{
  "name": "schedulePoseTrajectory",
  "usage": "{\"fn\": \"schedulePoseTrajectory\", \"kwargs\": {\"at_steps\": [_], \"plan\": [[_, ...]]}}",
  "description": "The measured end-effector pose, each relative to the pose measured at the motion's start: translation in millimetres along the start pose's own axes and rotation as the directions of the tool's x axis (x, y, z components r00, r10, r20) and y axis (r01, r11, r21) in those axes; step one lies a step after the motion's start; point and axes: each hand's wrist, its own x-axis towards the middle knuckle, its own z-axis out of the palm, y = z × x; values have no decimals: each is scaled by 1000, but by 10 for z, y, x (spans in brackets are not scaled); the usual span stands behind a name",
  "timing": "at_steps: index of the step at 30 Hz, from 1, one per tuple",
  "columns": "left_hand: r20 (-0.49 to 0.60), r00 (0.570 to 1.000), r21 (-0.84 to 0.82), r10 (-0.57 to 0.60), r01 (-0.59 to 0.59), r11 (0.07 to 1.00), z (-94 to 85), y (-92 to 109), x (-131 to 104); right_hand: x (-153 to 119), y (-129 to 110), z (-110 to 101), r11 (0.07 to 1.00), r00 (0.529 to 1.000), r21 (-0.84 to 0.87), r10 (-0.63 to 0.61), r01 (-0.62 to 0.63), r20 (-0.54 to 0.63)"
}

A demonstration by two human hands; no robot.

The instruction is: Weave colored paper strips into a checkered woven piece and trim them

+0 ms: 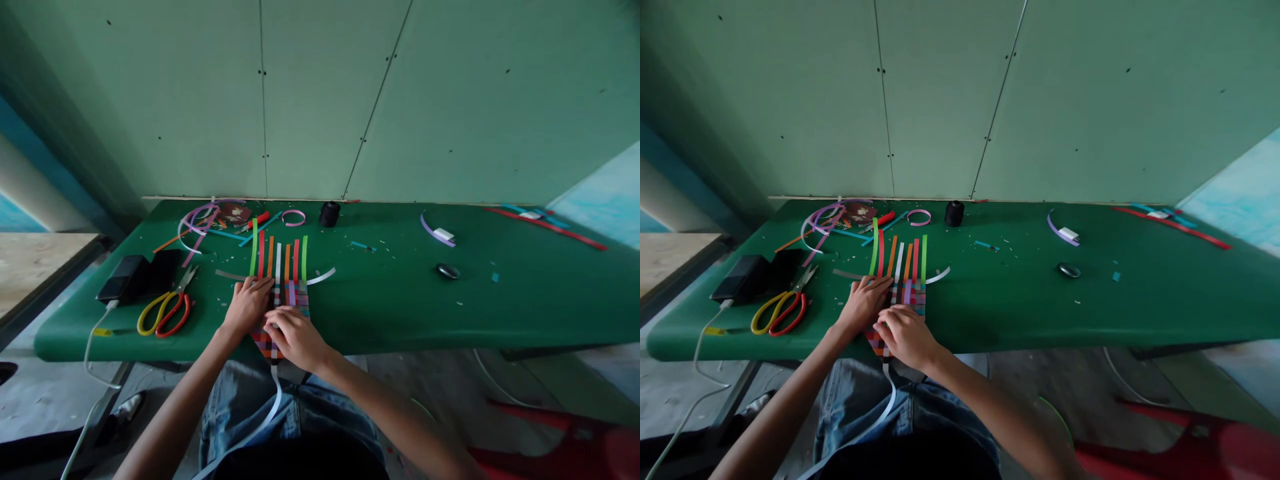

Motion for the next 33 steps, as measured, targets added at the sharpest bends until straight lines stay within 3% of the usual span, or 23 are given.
{"fn": "schedulePoseTrajectory", "kwargs": {"at_steps": [6,12,21,33], "plan": [[-125,985,-39,-117,113,993,15,24,2,-33,75,15,1000,1000,-11,13,-13,7],[-137,977,-56,-162,156,986,38,-10,50,6,164,59,1000,1000,8,-1,1,-10],[9,999,-107,42,-41,993,-62,-367,81,-28,203,75,999,999,-39,-34,34,-5],[-41,998,-163,44,-50,985,-18,-420,101,-50,233,94,998,999,-40,-40,41,7]]}}
